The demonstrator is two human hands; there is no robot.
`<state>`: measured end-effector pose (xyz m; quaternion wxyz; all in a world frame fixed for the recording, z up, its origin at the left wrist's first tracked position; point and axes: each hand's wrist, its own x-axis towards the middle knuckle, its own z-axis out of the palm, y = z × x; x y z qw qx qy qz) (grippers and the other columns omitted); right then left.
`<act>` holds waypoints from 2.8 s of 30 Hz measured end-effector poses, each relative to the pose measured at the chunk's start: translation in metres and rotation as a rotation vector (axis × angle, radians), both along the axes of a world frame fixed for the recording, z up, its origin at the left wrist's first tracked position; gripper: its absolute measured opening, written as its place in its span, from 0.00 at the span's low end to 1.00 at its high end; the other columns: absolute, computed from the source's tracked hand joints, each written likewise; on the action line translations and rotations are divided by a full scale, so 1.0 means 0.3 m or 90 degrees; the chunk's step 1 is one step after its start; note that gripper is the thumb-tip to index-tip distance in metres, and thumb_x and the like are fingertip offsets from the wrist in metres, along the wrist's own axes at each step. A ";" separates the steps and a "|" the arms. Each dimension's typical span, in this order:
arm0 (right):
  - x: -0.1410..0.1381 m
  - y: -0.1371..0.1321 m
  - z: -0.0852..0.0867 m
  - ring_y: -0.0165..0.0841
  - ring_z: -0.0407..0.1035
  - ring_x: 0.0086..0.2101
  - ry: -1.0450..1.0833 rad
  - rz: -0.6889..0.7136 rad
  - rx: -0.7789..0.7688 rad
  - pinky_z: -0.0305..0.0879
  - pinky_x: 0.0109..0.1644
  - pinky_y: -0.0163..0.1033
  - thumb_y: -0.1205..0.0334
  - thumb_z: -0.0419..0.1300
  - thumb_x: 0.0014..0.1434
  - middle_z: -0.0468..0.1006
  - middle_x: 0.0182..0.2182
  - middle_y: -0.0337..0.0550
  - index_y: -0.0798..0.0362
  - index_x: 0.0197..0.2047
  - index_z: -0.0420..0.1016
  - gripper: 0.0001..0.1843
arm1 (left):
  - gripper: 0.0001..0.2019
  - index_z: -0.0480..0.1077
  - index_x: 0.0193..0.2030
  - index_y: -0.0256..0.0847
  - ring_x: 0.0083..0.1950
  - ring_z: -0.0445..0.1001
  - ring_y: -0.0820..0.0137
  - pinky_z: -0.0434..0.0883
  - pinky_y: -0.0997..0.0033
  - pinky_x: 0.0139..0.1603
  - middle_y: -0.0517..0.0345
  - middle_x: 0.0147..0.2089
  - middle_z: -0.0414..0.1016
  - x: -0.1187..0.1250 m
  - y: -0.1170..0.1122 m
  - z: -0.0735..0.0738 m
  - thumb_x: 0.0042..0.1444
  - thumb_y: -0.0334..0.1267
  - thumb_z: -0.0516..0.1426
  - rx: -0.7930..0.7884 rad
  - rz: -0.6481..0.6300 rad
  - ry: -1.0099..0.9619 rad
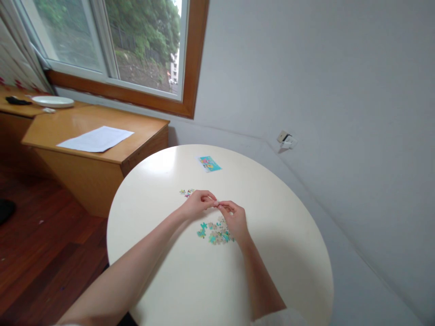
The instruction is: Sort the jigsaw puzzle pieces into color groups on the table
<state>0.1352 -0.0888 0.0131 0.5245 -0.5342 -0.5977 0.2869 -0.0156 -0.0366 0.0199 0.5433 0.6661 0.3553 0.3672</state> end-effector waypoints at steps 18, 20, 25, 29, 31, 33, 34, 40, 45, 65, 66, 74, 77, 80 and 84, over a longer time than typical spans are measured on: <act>0.006 0.003 -0.014 0.35 0.72 0.32 -0.047 -0.055 -0.006 0.65 0.36 0.39 0.57 0.57 0.49 0.79 0.29 0.44 0.53 0.34 0.76 0.12 | 0.09 0.71 0.33 0.33 0.24 0.69 0.75 0.65 0.76 0.27 0.59 0.23 0.72 -0.075 0.090 -0.032 0.43 0.34 0.59 0.044 0.259 0.008; 0.007 0.003 -0.013 0.35 0.72 0.32 -0.045 -0.055 -0.010 0.65 0.36 0.39 0.56 0.57 0.49 0.79 0.29 0.44 0.53 0.34 0.76 0.12 | 0.07 0.72 0.31 0.33 0.25 0.70 0.74 0.65 0.75 0.28 0.57 0.24 0.73 -0.089 0.103 -0.035 0.43 0.32 0.58 0.058 0.301 0.046; 0.007 0.003 -0.008 0.35 0.72 0.32 -0.048 -0.056 -0.015 0.65 0.36 0.39 0.56 0.57 0.48 0.79 0.28 0.44 0.54 0.34 0.75 0.12 | 0.06 0.74 0.29 0.33 0.27 0.70 0.73 0.65 0.74 0.29 0.54 0.27 0.75 -0.096 0.105 -0.031 0.44 0.32 0.57 0.075 0.299 0.095; 0.007 0.003 -0.008 0.35 0.72 0.32 -0.052 -0.063 -0.011 0.65 0.36 0.39 0.56 0.56 0.48 0.79 0.28 0.44 0.53 0.34 0.75 0.12 | 0.06 0.74 0.28 0.33 0.24 0.69 0.74 0.63 0.75 0.26 0.55 0.23 0.74 -0.082 0.093 -0.038 0.44 0.33 0.57 0.029 0.248 0.116; 0.008 0.002 -0.008 0.35 0.72 0.32 -0.056 -0.067 -0.011 0.65 0.37 0.39 0.56 0.56 0.48 0.79 0.28 0.43 0.52 0.34 0.75 0.12 | 0.07 0.74 0.28 0.33 0.23 0.68 0.74 0.62 0.75 0.25 0.55 0.23 0.74 -0.076 0.086 -0.041 0.45 0.34 0.57 0.025 0.227 0.149; 0.008 0.002 -0.007 0.35 0.72 0.32 -0.061 -0.069 -0.014 0.65 0.37 0.39 0.56 0.56 0.48 0.78 0.28 0.43 0.52 0.33 0.75 0.12 | 0.07 0.75 0.28 0.34 0.24 0.68 0.73 0.62 0.75 0.25 0.55 0.23 0.75 -0.073 0.078 -0.042 0.45 0.34 0.57 0.053 0.218 0.193; 0.008 0.001 -0.007 0.35 0.72 0.32 -0.063 -0.069 -0.016 0.65 0.37 0.39 0.56 0.56 0.48 0.78 0.28 0.43 0.52 0.33 0.75 0.12 | 0.07 0.75 0.28 0.34 0.25 0.69 0.73 0.62 0.75 0.26 0.55 0.24 0.75 -0.071 0.074 -0.042 0.45 0.35 0.57 0.071 0.218 0.214; 0.011 0.002 -0.009 0.35 0.72 0.31 -0.065 -0.069 -0.010 0.66 0.37 0.39 0.56 0.56 0.48 0.79 0.28 0.42 0.51 0.33 0.75 0.11 | 0.06 0.76 0.28 0.38 0.28 0.70 0.71 0.64 0.73 0.31 0.56 0.26 0.76 -0.064 0.055 -0.025 0.46 0.36 0.58 0.115 0.228 0.293; 0.013 0.002 -0.012 0.35 0.72 0.32 -0.072 -0.071 -0.008 0.66 0.38 0.39 0.56 0.56 0.49 0.78 0.28 0.43 0.52 0.33 0.75 0.12 | 0.05 0.76 0.27 0.39 0.29 0.72 0.70 0.65 0.71 0.36 0.57 0.25 0.77 -0.057 0.040 -0.004 0.47 0.34 0.57 0.129 0.232 0.325; 0.014 -0.002 -0.007 0.35 0.72 0.32 -0.085 -0.068 0.006 0.66 0.39 0.40 0.58 0.55 0.49 0.78 0.28 0.43 0.52 0.33 0.75 0.11 | 0.05 0.75 0.27 0.40 0.33 0.73 0.68 0.61 0.67 0.43 0.57 0.30 0.78 -0.054 0.039 -0.014 0.49 0.33 0.57 0.187 0.222 0.384; 0.014 -0.001 -0.008 0.35 0.72 0.31 -0.086 -0.068 0.007 0.66 0.39 0.40 0.58 0.55 0.49 0.78 0.28 0.43 0.52 0.33 0.75 0.11 | 0.05 0.75 0.28 0.40 0.33 0.73 0.68 0.61 0.67 0.43 0.57 0.31 0.78 -0.054 0.039 -0.014 0.49 0.33 0.57 0.189 0.221 0.388; 0.020 0.003 -0.020 0.35 0.72 0.32 -0.115 -0.062 0.009 0.66 0.40 0.40 0.59 0.54 0.51 0.78 0.30 0.44 0.53 0.34 0.74 0.11 | 0.06 0.75 0.30 0.40 0.34 0.73 0.67 0.60 0.66 0.43 0.56 0.32 0.78 -0.054 0.040 -0.013 0.49 0.34 0.56 0.195 0.223 0.420; 0.022 0.004 -0.021 0.35 0.72 0.33 -0.138 -0.060 0.008 0.66 0.40 0.39 0.60 0.53 0.52 0.78 0.30 0.44 0.54 0.35 0.74 0.12 | 0.06 0.75 0.30 0.40 0.34 0.73 0.67 0.60 0.65 0.43 0.56 0.32 0.78 -0.052 0.040 -0.013 0.50 0.34 0.56 0.201 0.219 0.434; 0.026 0.007 -0.026 0.34 0.72 0.33 -0.167 -0.062 0.006 0.66 0.40 0.39 0.61 0.52 0.53 0.78 0.30 0.44 0.54 0.36 0.74 0.12 | 0.06 0.74 0.30 0.40 0.35 0.73 0.67 0.60 0.65 0.44 0.57 0.32 0.78 -0.051 0.042 -0.018 0.50 0.34 0.56 0.207 0.221 0.441; 0.033 0.013 -0.042 0.33 0.71 0.31 -0.235 -0.043 0.011 0.66 0.41 0.39 0.65 0.53 0.52 0.77 0.30 0.43 0.53 0.36 0.74 0.11 | 0.06 0.74 0.30 0.40 0.36 0.73 0.67 0.59 0.64 0.45 0.57 0.33 0.78 -0.050 0.047 -0.027 0.50 0.34 0.56 0.213 0.222 0.451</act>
